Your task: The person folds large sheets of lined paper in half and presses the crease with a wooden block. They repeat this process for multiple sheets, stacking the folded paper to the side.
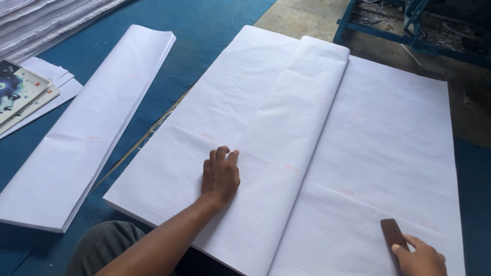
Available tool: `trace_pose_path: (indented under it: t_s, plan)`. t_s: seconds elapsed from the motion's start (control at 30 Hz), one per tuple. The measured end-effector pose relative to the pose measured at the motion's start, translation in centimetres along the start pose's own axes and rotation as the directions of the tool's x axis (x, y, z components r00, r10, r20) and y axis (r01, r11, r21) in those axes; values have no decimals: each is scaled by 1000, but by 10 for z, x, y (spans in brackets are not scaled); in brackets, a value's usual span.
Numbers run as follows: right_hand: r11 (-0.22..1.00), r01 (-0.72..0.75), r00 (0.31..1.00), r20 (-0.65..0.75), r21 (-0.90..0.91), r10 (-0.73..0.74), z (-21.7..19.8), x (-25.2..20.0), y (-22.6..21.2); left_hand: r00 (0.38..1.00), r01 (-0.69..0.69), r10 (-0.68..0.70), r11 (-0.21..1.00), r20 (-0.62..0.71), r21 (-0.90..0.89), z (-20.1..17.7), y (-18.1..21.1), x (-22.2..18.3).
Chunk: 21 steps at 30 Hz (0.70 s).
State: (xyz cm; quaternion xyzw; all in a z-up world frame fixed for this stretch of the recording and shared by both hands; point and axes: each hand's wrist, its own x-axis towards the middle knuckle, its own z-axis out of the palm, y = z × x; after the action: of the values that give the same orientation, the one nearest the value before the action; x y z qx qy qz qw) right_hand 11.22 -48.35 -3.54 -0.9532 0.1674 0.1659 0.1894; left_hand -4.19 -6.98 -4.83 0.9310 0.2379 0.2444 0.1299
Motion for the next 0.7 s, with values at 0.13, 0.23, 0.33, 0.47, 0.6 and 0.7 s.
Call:
trace_pose_path:
  t_s: [0.13, 0.23, 0.33, 0.47, 0.6, 0.7]
  plan:
    - [988, -26, 999, -27, -150, 22, 6, 4, 4, 989, -137, 141, 987, -48, 90, 1, 2, -1]
    - [987, -24, 996, -92, -156, 9, 3, -3, -2, 974, -228, 227, 967, 18, 112, -1, 12, 1]
    - [991, 99, 987, -118, -89, -109, -4, -14, -10, 948, -286, 277, 957, 157, 37, -4, 42, 6]
    - [975, 207, 965, -148, -76, -217, -10, -28, -24, 887, -248, 193, 966, 420, 79, -1, 107, 12]
    - [961, 271, 957, -121, 56, -263, -14, -41, -29, 837, -184, 60, 967, 545, 177, -1, 150, 26]
    - [932, 357, 929, -120, 52, -349, -20, -50, -34, 826, -144, -43, 948, 562, 283, 6, 170, 40]
